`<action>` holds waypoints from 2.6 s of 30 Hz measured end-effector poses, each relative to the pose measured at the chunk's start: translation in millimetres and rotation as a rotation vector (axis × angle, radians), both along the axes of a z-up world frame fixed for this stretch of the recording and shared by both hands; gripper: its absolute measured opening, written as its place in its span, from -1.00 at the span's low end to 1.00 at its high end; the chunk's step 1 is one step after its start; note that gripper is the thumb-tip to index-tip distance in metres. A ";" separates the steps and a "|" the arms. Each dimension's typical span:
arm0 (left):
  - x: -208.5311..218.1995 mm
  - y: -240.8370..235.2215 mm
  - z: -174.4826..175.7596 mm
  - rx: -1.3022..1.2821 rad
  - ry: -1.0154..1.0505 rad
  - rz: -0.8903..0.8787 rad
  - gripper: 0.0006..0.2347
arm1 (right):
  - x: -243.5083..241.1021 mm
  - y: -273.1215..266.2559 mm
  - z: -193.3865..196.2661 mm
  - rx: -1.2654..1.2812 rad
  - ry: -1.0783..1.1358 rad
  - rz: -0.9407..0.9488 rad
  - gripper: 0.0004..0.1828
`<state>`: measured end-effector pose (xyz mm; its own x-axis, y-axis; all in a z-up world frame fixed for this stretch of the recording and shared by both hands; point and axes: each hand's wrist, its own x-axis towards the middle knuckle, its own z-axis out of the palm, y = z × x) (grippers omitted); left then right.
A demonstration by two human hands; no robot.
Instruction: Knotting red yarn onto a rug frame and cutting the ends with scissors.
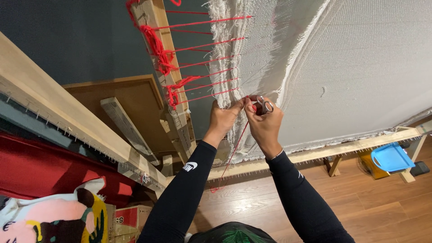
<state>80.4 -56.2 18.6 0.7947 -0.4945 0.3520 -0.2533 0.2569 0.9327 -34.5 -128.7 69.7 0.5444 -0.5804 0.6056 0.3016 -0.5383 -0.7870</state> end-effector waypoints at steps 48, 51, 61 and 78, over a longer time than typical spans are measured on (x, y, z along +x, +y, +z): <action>-6.2 11.6 -29.8 -0.257 0.475 0.070 -0.79 | -0.4 13.2 -39.9 0.543 -0.038 0.249 -0.84; -22.8 25.0 -63.1 -0.272 0.431 0.201 -0.76 | -1.1 17.5 -64.0 0.781 0.074 0.371 -0.77; -78.0 128.6 -47.4 -0.239 0.304 0.257 -0.79 | 3.9 56.9 -43.3 0.827 0.256 0.626 -0.72; 104.8 209.4 33.9 0.261 -0.019 0.206 -0.65 | 73.8 95.1 -21.9 0.793 0.102 0.527 -0.68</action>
<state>185.2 153.2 52.6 0.8817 -0.3998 0.2505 -0.2933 -0.0487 0.9548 39.3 -33.7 47.8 0.8811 -0.4667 0.0767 0.2626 0.3478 -0.9000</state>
